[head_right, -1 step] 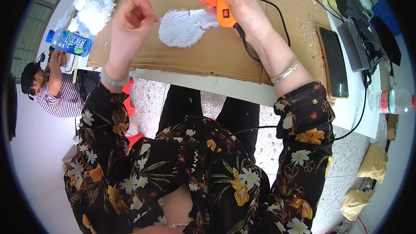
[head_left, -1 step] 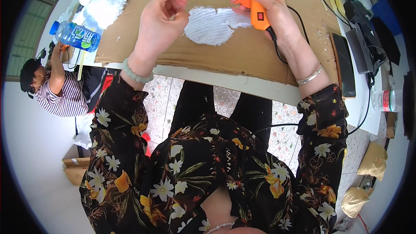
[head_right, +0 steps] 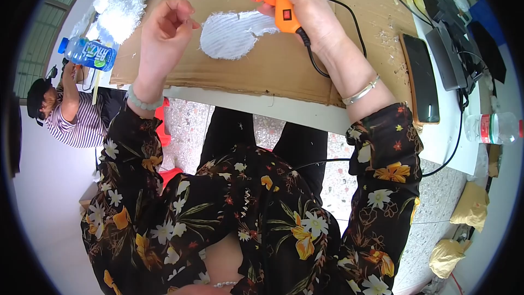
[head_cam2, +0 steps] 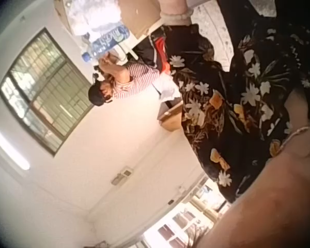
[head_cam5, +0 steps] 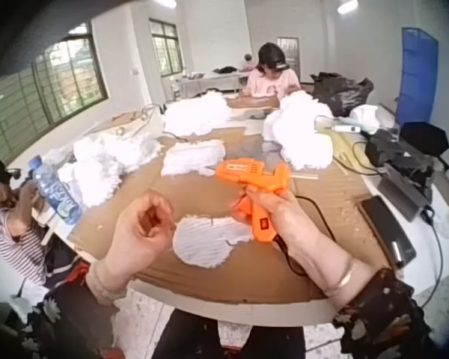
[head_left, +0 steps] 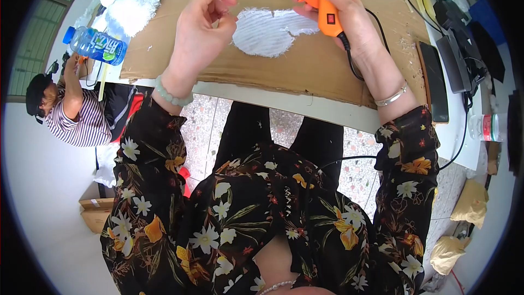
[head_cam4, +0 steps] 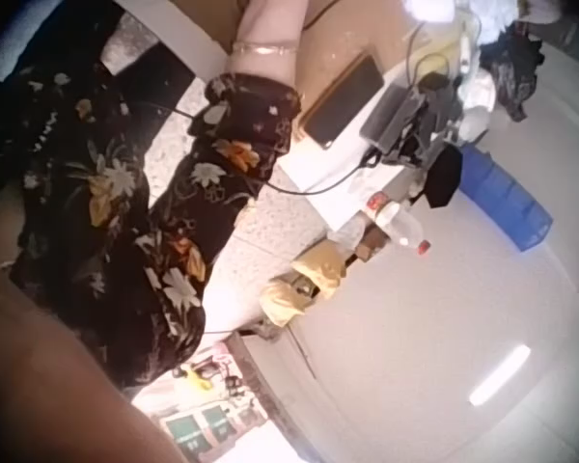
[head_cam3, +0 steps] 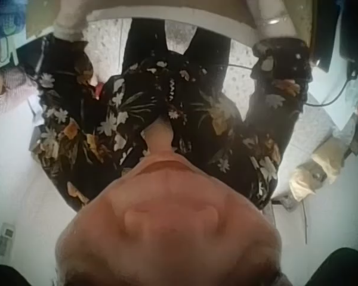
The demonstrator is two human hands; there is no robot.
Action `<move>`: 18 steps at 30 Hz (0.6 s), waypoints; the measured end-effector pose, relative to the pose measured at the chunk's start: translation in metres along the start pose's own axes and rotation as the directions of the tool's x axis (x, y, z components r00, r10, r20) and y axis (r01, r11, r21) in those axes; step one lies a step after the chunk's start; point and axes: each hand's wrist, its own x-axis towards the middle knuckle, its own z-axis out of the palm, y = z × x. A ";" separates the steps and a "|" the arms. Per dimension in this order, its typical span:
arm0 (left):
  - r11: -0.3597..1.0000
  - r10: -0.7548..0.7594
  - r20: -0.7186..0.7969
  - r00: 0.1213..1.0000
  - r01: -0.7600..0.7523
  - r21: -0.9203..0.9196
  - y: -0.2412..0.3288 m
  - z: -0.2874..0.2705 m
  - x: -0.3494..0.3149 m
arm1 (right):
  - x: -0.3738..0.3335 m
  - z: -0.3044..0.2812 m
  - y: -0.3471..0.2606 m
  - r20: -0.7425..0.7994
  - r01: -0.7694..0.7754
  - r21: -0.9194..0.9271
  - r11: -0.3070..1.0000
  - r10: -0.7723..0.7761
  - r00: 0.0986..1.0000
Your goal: Applying hot glue to white fuzzy material and pressing it onto a cardboard surface to create a craft item.
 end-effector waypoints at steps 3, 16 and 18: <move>0.982 0.131 0.117 0.984 -0.145 0.123 0.005 0.006 -0.006 | -0.002 -0.005 -0.002 -0.012 0.038 0.044 0.998 -0.037 0.999; 0.434 0.401 0.514 0.758 -0.651 0.623 0.010 -0.014 -0.006 | -0.007 -0.005 -0.008 0.028 -0.037 -0.025 0.999 0.038 0.999; 0.389 0.422 0.525 0.740 -0.670 0.633 0.008 -0.021 -0.006 | -0.008 -0.004 -0.005 0.053 -0.022 0.001 1.000 0.022 0.998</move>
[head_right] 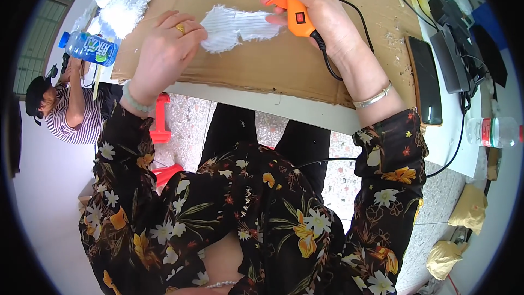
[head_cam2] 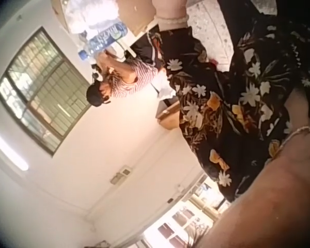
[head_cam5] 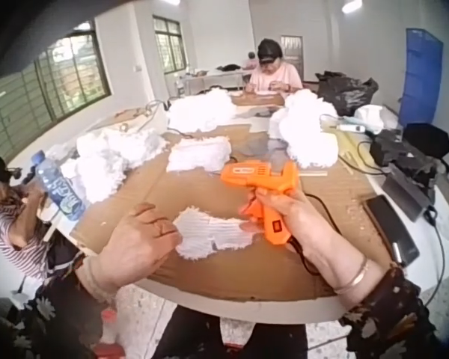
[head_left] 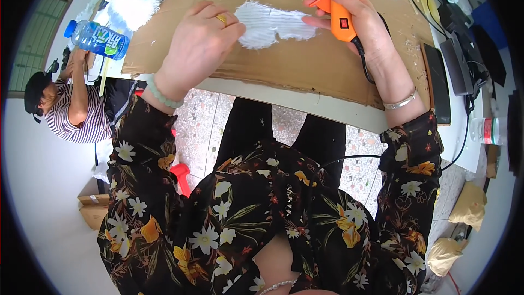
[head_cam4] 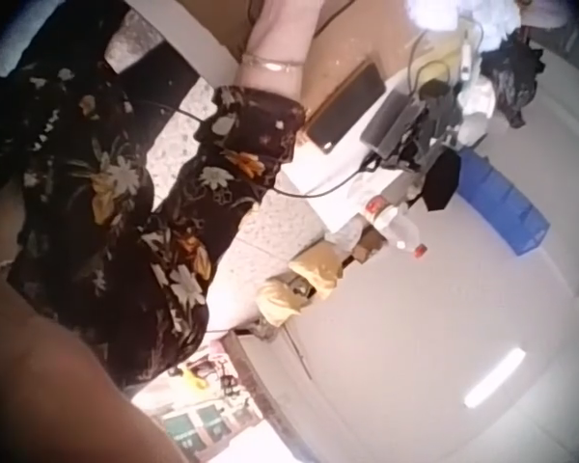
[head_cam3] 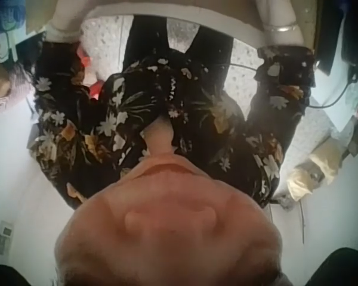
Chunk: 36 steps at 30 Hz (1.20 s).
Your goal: Applying hot glue to white fuzzy material and pressing it onto a cardboard surface to create a craft item.
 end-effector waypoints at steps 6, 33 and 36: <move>0.936 -0.233 0.044 0.971 0.236 -0.261 0.016 -0.011 -0.001 | -0.003 0.008 -0.003 0.022 -0.012 0.050 0.999 0.011 1.000; 0.782 -0.163 0.245 0.956 0.277 -0.559 -0.008 0.041 0.057 | 0.009 -0.024 -0.011 -0.426 0.146 0.067 0.987 -0.104 0.899; 0.745 -0.336 0.192 0.922 0.385 -0.544 -0.037 0.040 0.085 | 0.015 -0.037 -0.014 -0.535 0.234 0.061 0.970 -0.166 0.828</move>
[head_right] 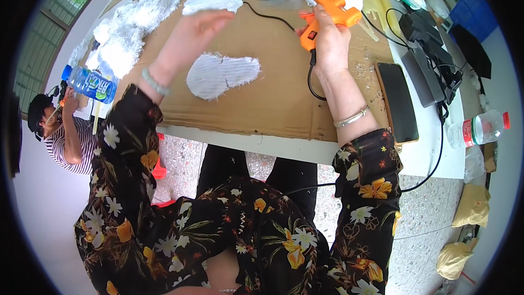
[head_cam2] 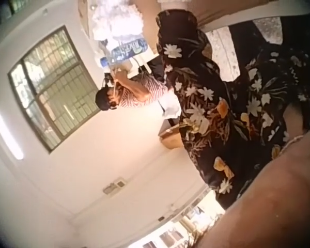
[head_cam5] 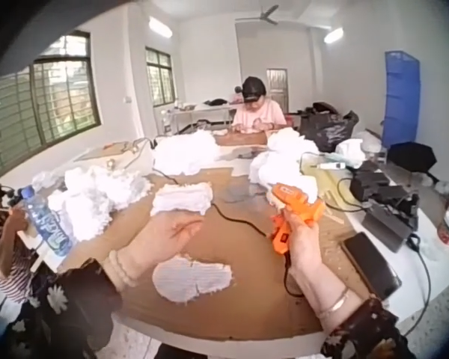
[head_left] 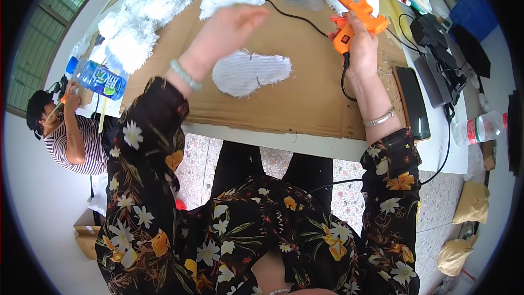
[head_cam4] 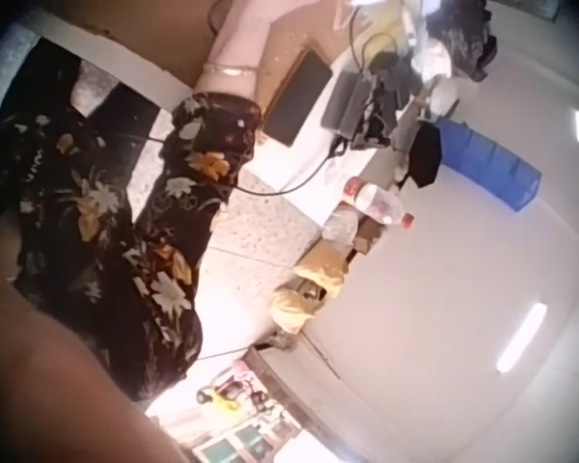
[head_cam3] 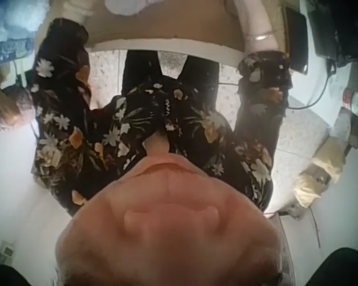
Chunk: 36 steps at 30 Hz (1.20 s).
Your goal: Applying hot glue to white fuzzy material and pressing it onto a cardboard surface to create a craft item.
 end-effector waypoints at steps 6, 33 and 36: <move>0.970 -0.241 -0.198 0.950 0.231 -0.073 -0.030 0.014 0.081 | 0.009 -0.007 0.005 -0.126 0.047 0.035 0.998 -0.042 0.991; 0.958 -0.281 -0.297 0.913 0.285 -0.033 -0.078 0.079 0.170 | 0.001 0.006 0.009 -0.082 -0.183 -0.071 0.981 0.177 0.981; 0.813 -0.443 -0.207 0.872 0.294 -0.503 -0.068 0.054 0.159 | -0.003 0.008 0.005 -0.087 -0.164 -0.053 0.985 0.159 0.983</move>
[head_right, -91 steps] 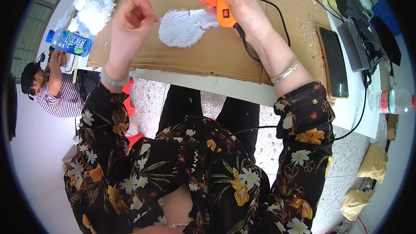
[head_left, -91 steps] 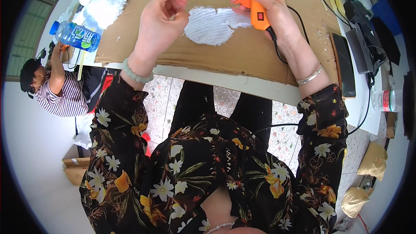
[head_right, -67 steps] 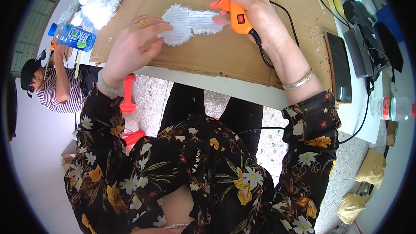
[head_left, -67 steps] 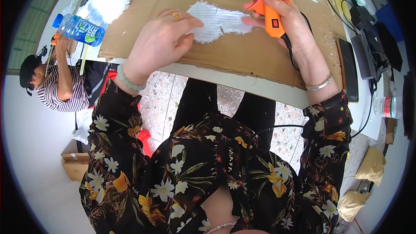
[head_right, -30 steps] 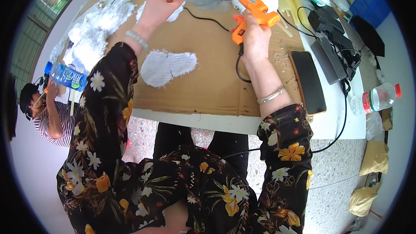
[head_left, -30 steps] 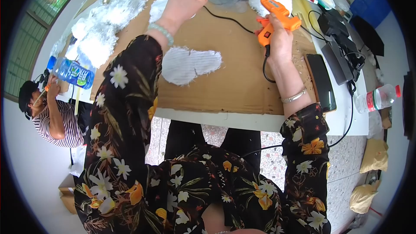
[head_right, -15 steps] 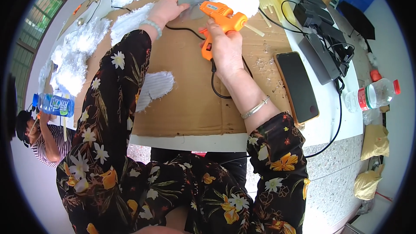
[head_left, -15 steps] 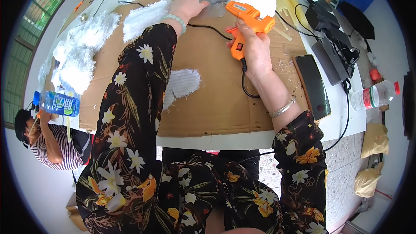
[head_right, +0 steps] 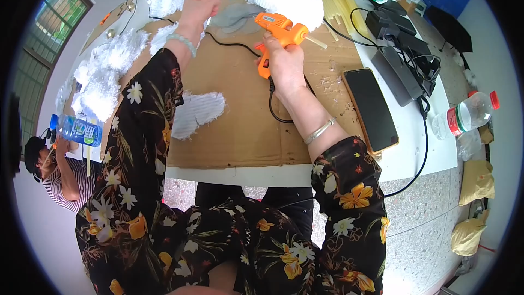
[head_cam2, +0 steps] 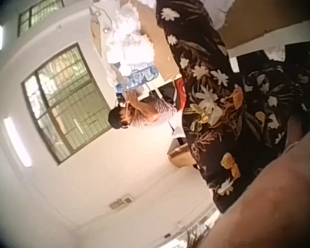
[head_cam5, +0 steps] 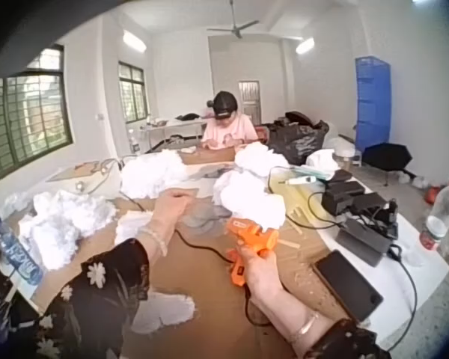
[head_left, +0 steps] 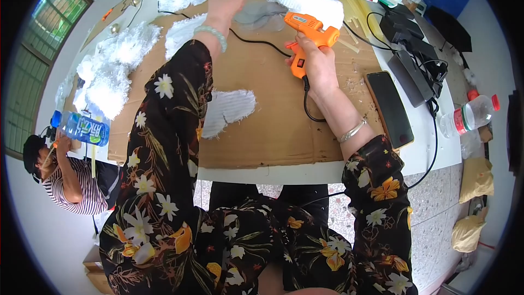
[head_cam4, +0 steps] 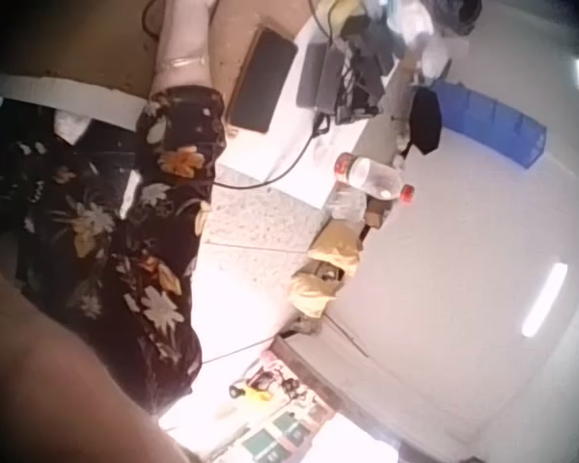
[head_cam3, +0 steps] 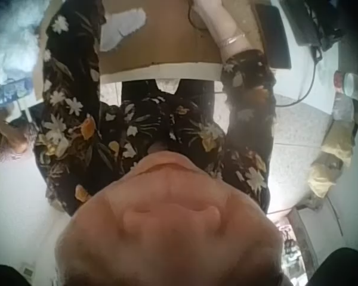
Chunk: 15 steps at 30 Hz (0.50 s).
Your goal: Applying hot glue to white fuzzy material and pressing it onto a cardboard surface to create a craft item.
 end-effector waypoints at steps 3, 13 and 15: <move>0.954 -0.134 0.051 0.990 0.143 -0.265 0.027 -0.018 -0.029 | 0.004 -0.006 0.002 0.003 -0.003 0.006 1.000 0.003 1.000; 0.855 -0.149 0.113 0.982 0.185 -0.484 0.034 -0.073 -0.124 | 0.012 -0.011 0.005 0.026 0.057 -0.016 0.998 -0.056 0.998; 0.829 -0.103 0.131 0.986 0.158 -0.536 0.036 -0.076 -0.146 | 0.014 -0.016 0.004 0.043 0.089 -0.022 0.996 -0.088 0.995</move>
